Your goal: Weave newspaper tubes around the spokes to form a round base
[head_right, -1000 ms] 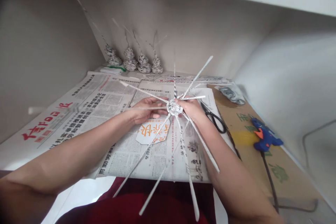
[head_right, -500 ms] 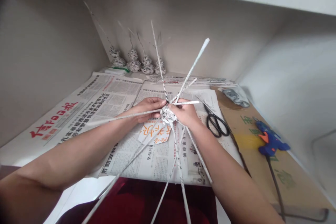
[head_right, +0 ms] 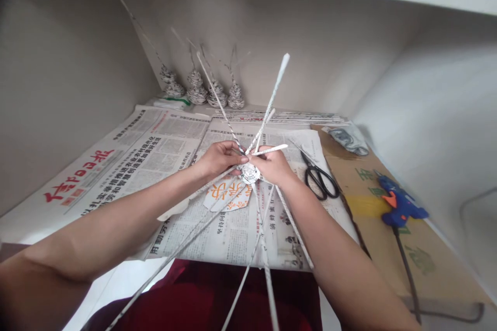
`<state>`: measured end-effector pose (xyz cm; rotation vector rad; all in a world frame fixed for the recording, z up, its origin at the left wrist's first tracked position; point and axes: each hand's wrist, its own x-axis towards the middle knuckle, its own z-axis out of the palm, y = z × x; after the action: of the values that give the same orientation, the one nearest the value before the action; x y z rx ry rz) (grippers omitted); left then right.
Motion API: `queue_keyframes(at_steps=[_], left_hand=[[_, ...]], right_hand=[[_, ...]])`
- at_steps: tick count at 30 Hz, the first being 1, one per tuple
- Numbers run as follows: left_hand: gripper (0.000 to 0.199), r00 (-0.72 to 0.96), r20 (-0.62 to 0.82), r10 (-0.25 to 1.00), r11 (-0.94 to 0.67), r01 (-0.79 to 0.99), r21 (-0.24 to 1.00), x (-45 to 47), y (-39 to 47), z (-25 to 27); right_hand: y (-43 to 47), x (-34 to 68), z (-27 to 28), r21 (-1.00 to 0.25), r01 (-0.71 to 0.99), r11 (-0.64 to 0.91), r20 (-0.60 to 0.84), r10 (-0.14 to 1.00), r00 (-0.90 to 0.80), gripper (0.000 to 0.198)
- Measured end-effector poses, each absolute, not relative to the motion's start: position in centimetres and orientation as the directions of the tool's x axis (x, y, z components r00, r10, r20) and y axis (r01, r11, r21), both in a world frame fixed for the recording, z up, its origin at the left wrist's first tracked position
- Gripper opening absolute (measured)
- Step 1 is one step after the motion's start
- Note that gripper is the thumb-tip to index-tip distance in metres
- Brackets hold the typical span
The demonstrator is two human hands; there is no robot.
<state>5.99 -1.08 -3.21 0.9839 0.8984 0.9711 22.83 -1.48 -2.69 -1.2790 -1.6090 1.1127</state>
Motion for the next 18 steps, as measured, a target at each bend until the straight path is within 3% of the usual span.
queue_keyframes(at_steps=[11,18], left_hand=[[0.022,0.24,-0.217,0.946,0.274,-0.239,0.931,6.1,-1.19,-2.88],[0.025,0.256,-0.246,0.935,0.306,-0.231,0.923,5.99,-0.75,-2.81]], right_hand=[[-1.71,22.79,-2.02,-0.942,0.322,0.096,0.046,0.986,-0.158,0.017],[-2.1,22.42,-1.79,-0.91,0.384,0.16,0.127,0.986,-0.108,0.011]])
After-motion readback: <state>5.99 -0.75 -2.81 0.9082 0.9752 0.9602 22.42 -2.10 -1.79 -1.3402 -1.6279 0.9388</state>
